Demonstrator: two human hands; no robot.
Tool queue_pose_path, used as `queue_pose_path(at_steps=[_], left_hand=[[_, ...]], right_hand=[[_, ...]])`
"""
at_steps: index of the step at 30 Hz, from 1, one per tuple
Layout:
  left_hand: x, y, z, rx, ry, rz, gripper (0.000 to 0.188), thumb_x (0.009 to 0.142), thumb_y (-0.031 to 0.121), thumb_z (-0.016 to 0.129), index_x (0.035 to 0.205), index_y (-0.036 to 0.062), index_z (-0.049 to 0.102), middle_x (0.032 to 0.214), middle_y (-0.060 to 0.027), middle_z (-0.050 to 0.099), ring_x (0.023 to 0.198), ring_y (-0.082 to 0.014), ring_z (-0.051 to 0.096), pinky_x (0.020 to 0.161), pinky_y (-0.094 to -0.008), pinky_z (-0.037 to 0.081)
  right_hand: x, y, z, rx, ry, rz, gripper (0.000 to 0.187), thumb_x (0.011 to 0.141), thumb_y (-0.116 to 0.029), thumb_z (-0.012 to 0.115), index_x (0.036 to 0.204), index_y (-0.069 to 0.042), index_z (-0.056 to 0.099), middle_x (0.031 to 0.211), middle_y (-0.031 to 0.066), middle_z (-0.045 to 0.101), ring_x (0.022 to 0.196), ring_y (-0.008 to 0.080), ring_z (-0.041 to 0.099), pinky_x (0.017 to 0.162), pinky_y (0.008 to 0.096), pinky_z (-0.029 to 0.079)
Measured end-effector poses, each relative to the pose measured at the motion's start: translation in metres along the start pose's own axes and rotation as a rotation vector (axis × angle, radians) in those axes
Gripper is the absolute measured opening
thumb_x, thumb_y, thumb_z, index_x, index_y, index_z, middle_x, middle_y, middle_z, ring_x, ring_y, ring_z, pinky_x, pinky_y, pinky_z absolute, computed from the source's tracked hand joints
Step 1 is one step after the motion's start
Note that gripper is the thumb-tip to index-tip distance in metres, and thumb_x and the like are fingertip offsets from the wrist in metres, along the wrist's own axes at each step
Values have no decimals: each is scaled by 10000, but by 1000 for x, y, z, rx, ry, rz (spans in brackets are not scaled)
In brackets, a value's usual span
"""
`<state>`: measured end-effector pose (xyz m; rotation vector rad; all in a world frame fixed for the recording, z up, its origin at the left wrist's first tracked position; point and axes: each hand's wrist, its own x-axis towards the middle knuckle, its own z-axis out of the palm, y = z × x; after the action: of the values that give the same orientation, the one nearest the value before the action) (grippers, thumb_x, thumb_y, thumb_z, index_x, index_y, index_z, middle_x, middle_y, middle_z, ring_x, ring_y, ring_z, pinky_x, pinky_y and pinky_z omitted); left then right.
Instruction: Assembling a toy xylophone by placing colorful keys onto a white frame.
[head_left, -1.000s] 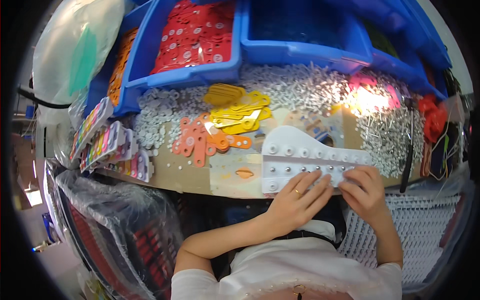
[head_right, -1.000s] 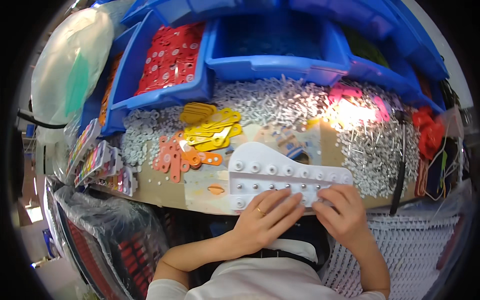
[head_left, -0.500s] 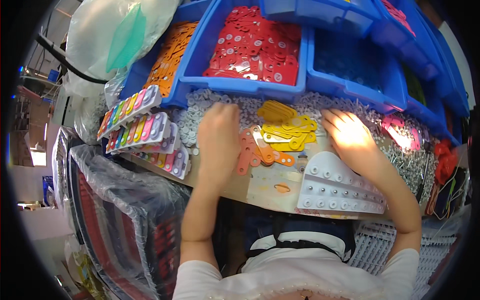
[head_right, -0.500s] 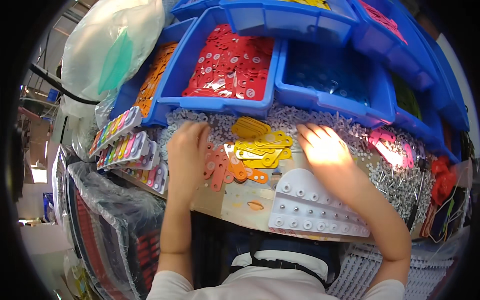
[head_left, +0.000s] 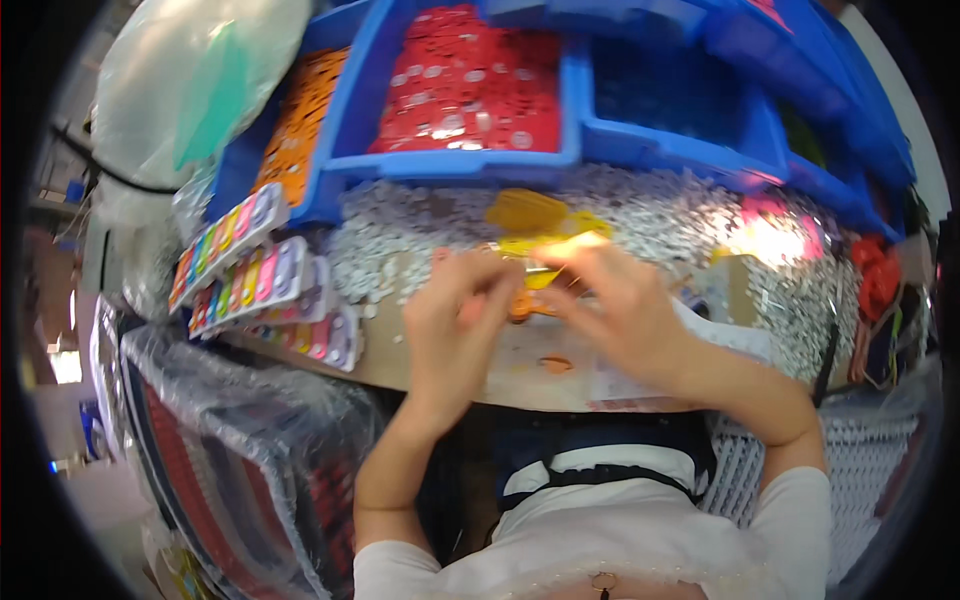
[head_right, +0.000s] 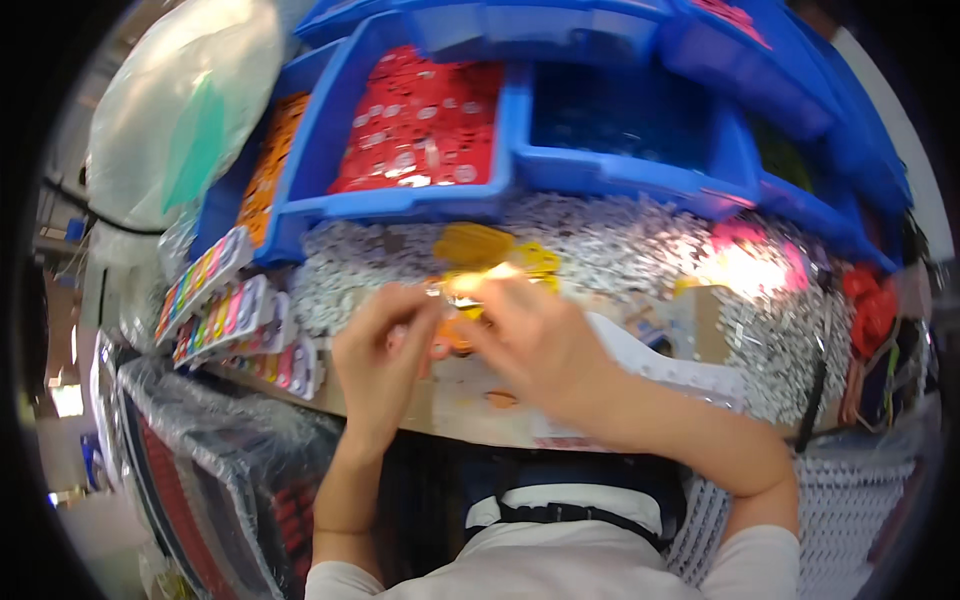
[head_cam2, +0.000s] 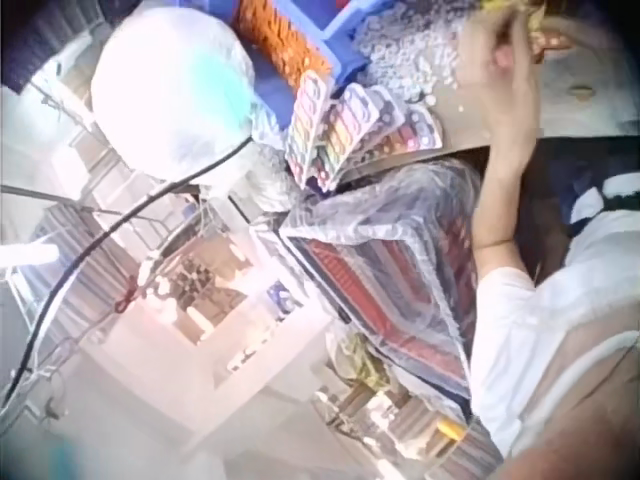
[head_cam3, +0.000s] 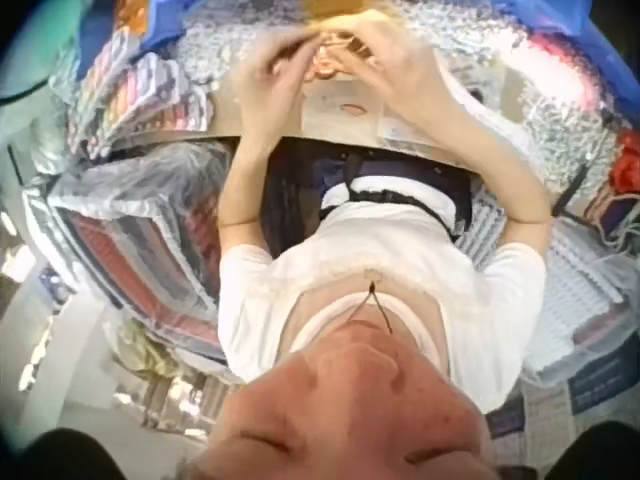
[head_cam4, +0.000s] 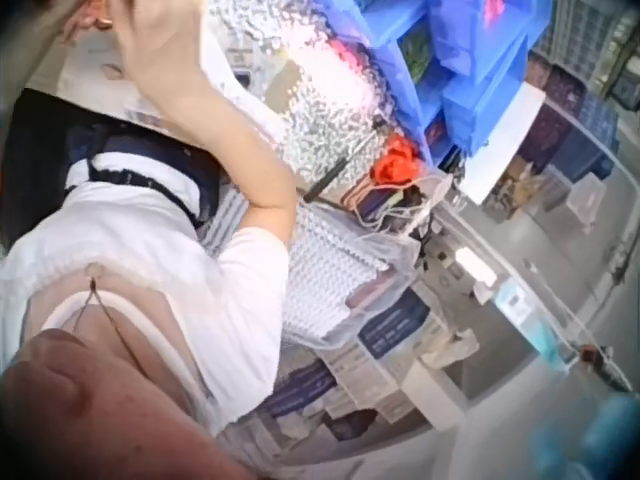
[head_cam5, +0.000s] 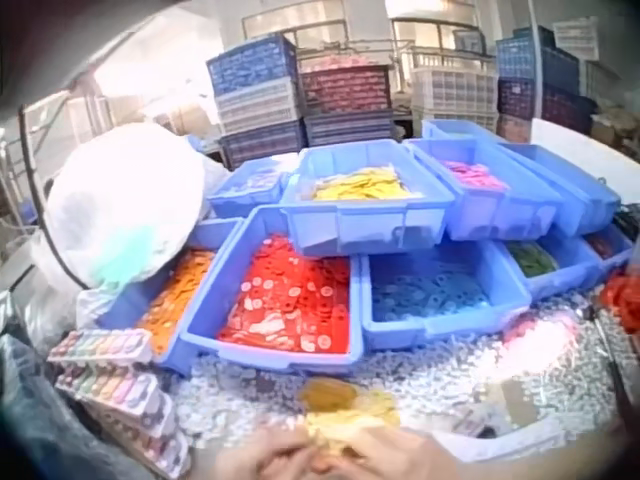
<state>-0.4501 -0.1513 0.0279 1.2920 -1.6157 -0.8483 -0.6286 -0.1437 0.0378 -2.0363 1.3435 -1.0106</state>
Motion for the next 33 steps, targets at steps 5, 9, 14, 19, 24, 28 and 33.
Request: queue_pose_path(at_steps=[5,9,14,19,24,28,33], left_hand=[[-56,23,26,-438,-282,-302,141,851,-95,637,983,-57,670,953,-89,674,835,-144,648,758,-252,531],[-53,44,64,-147,-422,-94,160,847,-51,668,1002,-14,685,961,-91,671,826,-137,650,703,-263,530],[-31,59,122,-88,-524,253,135,838,-10,676,972,3,665,951,-116,658,793,-232,668,678,-303,535],[-31,58,176,104,-643,560,135,789,-22,654,913,20,624,932,-110,611,848,-308,623,713,-373,515],[-31,55,183,120,-700,546,144,768,-4,674,904,22,631,931,-103,608,845,-306,603,721,-393,498],[-29,56,185,-30,-705,433,168,748,-14,695,904,31,651,943,-102,616,835,-309,594,719,-392,494],[-30,50,180,42,-737,589,227,725,34,687,949,16,655,981,-99,615,865,-291,599,746,-378,506]], right_hand=[[-72,0,-25,151,15,49,192,791,-27,730,971,1,673,885,125,669,756,249,665,668,320,529],[-120,4,-66,75,157,349,137,786,43,694,916,-1,683,890,100,683,771,201,662,687,291,525],[-155,30,-131,-255,361,561,126,810,26,679,934,13,666,842,102,666,741,176,652,672,273,509],[-160,43,-139,-87,308,636,100,821,-4,681,920,6,676,825,100,653,705,168,636,648,275,498],[-158,55,-135,-49,154,669,104,823,-24,681,918,16,667,803,80,623,647,148,584,608,257,460],[-163,65,-140,90,128,771,83,824,-18,674,902,9,667,795,69,616,646,130,577,605,251,457],[-159,60,-139,97,138,763,78,815,-9,680,891,1,665,794,65,607,669,135,580,613,254,462]])
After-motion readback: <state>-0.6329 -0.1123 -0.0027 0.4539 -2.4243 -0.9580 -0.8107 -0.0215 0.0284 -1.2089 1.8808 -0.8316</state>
